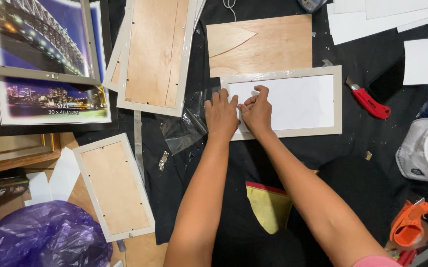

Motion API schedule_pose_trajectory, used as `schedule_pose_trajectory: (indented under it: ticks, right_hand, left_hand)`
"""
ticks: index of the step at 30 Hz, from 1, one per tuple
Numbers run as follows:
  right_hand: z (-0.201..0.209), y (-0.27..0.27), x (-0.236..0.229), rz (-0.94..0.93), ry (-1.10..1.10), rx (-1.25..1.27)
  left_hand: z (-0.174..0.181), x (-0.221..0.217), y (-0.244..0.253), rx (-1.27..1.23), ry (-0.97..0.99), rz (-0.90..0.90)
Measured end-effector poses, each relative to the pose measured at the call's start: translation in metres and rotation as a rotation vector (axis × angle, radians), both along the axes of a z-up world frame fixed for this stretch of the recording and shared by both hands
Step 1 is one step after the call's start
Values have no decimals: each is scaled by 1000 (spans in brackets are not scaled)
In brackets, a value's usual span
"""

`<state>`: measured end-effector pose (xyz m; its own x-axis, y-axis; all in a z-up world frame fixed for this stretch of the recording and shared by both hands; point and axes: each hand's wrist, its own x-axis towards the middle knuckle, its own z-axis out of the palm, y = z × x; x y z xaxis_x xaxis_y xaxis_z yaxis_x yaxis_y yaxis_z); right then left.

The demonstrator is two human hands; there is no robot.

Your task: The person assembles a picture frame by applying tape to a white backing, placing a wooden board over it, and trimming excess material with a utility knife. The person then flips the frame and continues trimming around the edges.

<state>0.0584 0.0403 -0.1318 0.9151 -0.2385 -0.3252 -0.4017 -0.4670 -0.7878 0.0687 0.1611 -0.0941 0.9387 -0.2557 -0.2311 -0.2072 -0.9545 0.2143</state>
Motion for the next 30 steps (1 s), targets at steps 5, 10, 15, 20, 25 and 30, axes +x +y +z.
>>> schedule_pose_trajectory:
  ticks: [5,10,15,20,25,30]
  right_hand:
    - [-8,-19,7,-106,14,49]
    - [1,-54,-2,-221,1,-25]
    - [2,-65,-14,-153,-5,-56]
    - [3,-64,-15,-161,30,-23]
    - [12,-38,-13,-119,93,142]
    - [38,-11,-9,-19,178,205]
  left_hand:
    - [15,0,-3,32,36,2]
    - [9,-1,-2,46,37,-15]
    - [15,-1,-1,43,64,-13]
    - [10,0,-2,93,80,-28]
    - [3,-1,-5,102,66,-20]
    - [-15,-1,-6,64,71,8]
